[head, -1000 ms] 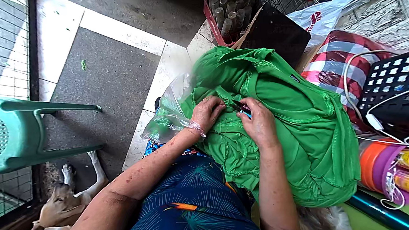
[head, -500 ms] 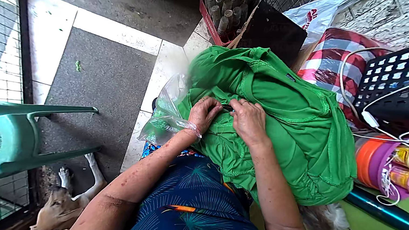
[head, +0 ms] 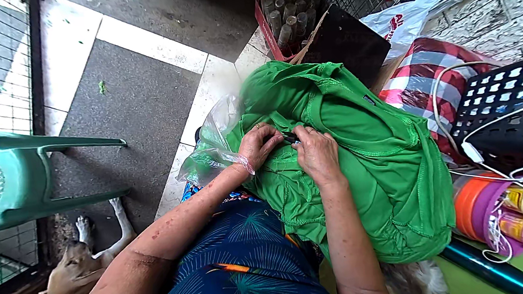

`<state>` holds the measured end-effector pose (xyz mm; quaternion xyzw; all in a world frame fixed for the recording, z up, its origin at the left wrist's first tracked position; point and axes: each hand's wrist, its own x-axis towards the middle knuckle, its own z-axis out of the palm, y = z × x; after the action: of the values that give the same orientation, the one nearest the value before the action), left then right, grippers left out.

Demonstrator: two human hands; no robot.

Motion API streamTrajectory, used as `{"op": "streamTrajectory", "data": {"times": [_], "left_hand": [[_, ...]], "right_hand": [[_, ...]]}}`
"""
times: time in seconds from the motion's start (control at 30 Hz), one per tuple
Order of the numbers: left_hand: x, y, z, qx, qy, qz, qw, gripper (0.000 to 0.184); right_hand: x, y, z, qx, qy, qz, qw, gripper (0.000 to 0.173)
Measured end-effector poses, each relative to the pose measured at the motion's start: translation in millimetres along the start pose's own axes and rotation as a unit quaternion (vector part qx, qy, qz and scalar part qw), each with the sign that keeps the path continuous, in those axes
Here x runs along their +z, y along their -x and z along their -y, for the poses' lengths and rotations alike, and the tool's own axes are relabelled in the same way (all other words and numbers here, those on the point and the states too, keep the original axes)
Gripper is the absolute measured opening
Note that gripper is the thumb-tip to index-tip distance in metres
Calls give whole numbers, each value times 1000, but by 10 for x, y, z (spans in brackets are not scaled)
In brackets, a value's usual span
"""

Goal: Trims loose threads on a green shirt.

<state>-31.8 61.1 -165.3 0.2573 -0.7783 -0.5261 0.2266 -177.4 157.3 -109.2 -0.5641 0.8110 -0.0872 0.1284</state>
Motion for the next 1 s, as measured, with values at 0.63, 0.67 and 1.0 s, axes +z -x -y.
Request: {"op": "streamTrajectory", "data": {"times": [0.63,0.67,1.0], "left_hand": [[133,-1049,-443,-125,-103,48,986,29],[103,-1028,-432,-111,-92,54,988,27],[-5,-720,-188,-153,118,108,975,27]], "right_hand": [[64,-90,-148,149,-369,-213,892,26],[65,-93,-150,148,-375,-218,889,26],[52,-53,-102,144,-248,-220,932,29]]}}
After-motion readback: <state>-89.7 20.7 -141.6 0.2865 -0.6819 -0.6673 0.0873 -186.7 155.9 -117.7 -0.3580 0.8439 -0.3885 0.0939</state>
